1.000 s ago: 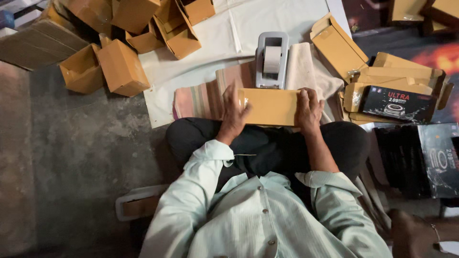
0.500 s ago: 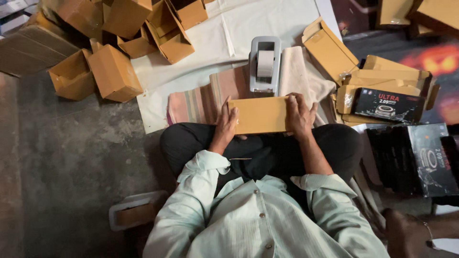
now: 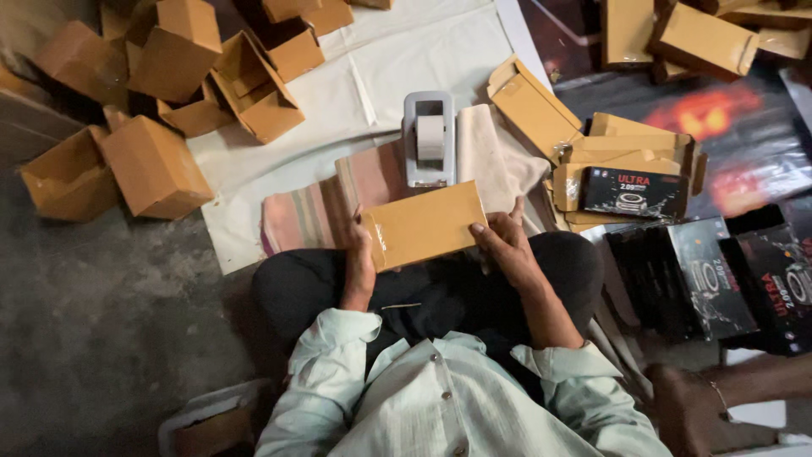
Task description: The person sits on the floor and repeatedly folds the flaps of small cardboard boxes, then uses a tape dispenser to apply clear tape to seal them. The sealed boxes are placed in a pile to the right.
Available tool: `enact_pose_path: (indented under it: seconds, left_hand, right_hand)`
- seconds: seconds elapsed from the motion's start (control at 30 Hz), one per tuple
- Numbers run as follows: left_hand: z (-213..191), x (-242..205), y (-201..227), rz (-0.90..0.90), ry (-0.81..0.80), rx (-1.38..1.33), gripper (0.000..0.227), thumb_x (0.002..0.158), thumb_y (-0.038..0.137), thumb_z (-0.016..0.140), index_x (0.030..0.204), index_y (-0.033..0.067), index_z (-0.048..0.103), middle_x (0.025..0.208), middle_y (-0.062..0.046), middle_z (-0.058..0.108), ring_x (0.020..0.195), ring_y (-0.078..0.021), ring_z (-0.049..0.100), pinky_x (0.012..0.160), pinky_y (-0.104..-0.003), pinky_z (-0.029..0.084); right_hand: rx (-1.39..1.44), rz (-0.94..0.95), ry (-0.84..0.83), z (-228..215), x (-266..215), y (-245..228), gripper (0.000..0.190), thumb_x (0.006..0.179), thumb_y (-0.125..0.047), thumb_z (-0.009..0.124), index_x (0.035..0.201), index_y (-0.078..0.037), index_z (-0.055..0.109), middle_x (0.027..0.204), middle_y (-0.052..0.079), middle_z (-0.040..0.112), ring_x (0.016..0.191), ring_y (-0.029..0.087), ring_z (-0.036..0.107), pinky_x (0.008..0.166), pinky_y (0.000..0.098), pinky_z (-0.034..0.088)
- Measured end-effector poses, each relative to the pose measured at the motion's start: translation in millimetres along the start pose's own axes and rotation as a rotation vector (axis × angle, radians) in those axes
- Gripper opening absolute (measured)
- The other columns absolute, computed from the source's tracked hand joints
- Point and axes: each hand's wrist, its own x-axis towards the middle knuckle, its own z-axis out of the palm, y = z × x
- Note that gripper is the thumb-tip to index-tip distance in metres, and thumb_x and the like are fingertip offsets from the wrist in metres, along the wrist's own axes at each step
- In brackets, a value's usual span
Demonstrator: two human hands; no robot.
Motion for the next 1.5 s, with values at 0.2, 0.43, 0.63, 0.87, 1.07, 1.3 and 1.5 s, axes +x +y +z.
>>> enact_pose_path:
  seconds: [0.2,0.43,0.63,0.87,1.07,1.3,1.5]
  left_hand:
    - [-14,-10,-51,-0.172,0.190,-0.110,0.064,0.111,0.050,0.033,0.146,-0.0001,0.053,0.121,-0.016,0.058,0.110,-0.0280,0.052,0.097,-0.041,0.041]
    - [28,-26,-39,0.305,-0.035,1.012,0.027,0.099,0.030,0.062,0.107,0.0048,0.065,0.106,-0.016,0.064,0.104,-0.0351,0.058,0.094,-0.046,0.044]
    - [54,-24,2,0.327,-0.211,1.325,0.033,0.092,0.039,0.066,0.090,0.0065,0.067,0.095,-0.013,0.062,0.099,-0.0327,0.057,0.089,-0.049,0.042]
    - [66,-21,-9,0.405,-0.310,1.381,0.031,0.097,0.035,0.062,0.090,0.0060,0.068,0.097,-0.013,0.062,0.102,-0.0312,0.057,0.089,-0.048,0.043]
    - [83,-25,-41,0.555,-0.421,1.407,0.029,0.093,0.034,0.063,0.089,0.0059,0.069,0.094,-0.012,0.063,0.098,-0.0303,0.057,0.085,-0.047,0.044]
    - [92,-26,-72,0.446,-0.371,1.296,0.038,0.098,0.042,0.060,0.086,0.0074,0.069,0.088,-0.012,0.064,0.092,-0.0298,0.060,0.083,-0.045,0.045]
    - [98,-24,-69,0.362,-0.342,1.333,0.043,0.099,0.046,0.057,0.082,0.0088,0.072,0.086,-0.010,0.067,0.088,-0.0292,0.061,0.080,-0.046,0.045]
  right_hand:
    - [0.138,0.045,-0.027,-7,-6,-17,0.035,0.100,-0.030,0.066,0.106,0.003,0.059,0.076,0.007,0.062,0.057,0.014,0.059,0.047,0.0273,0.051]
    - [0.244,-0.121,0.260,-109,28,-31,0.033,0.097,-0.034,0.069,0.107,-0.003,0.059,0.083,0.010,0.066,0.061,0.022,0.066,0.050,0.0342,0.053]
    - [0.426,-0.182,0.519,-211,81,-76,0.030,0.098,-0.031,0.060,0.114,-0.006,0.055,0.098,0.014,0.073,0.090,0.035,0.079,0.077,0.0467,0.064]
    - [-0.209,0.184,0.202,-177,91,0,0.026,0.100,-0.018,0.060,0.111,0.005,0.068,0.096,0.015,0.074,0.077,0.027,0.073,0.066,0.0394,0.061]
    - [-0.623,0.241,-0.274,-165,97,41,0.024,0.092,-0.018,0.066,0.103,0.001,0.076,0.089,0.013,0.078,0.076,0.021,0.075,0.067,0.0337,0.062]
    - [-1.021,0.230,-0.570,-159,110,43,0.030,0.091,-0.029,0.067,0.095,-0.004,0.082,0.087,0.010,0.081,0.078,0.020,0.077,0.076,0.0344,0.058]
    - [-0.827,0.220,-0.151,-162,108,44,0.028,0.092,-0.027,0.065,0.106,-0.005,0.076,0.085,0.013,0.078,0.076,0.027,0.075,0.071,0.0415,0.059]
